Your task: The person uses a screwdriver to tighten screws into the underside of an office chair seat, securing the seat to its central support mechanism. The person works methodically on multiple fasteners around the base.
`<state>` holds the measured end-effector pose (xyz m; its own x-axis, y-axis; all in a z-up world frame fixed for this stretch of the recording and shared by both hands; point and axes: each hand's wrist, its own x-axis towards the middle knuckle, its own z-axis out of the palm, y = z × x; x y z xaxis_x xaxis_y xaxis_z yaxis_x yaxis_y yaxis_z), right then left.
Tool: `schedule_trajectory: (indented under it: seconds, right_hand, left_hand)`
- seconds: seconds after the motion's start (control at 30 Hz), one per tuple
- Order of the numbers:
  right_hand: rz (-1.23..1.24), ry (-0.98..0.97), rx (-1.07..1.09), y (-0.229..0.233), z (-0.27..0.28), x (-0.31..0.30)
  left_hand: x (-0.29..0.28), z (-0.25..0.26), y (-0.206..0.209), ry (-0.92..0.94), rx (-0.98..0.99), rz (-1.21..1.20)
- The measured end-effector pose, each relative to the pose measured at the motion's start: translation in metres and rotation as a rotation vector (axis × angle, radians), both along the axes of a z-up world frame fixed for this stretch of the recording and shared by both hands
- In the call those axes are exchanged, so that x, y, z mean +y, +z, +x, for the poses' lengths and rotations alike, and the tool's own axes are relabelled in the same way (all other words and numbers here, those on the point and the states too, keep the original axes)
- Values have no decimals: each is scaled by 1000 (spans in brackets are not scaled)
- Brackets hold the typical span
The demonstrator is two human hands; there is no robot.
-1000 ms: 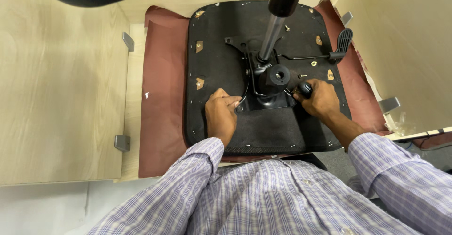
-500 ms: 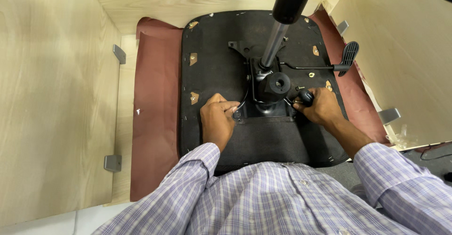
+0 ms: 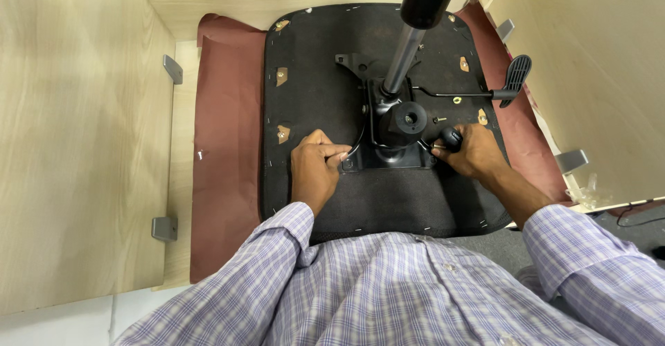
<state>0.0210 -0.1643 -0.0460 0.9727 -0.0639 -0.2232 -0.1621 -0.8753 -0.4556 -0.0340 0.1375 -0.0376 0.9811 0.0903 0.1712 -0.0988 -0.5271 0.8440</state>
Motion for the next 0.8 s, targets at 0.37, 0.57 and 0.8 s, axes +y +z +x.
schedule_trajectory:
  seconds: [0.37,0.57,0.8]
  right_hand:
    - [42,0,-83,3,-16,3]
    - [171,60,-8,14,-19,-2]
    - [216,33,-10,20,-24,2]
  left_hand:
    - [3,-4,0,-31,-26,29]
    - [3,-5,-1,-36,-32,3]
    - [-1,-9,1,-16,-24,-22]
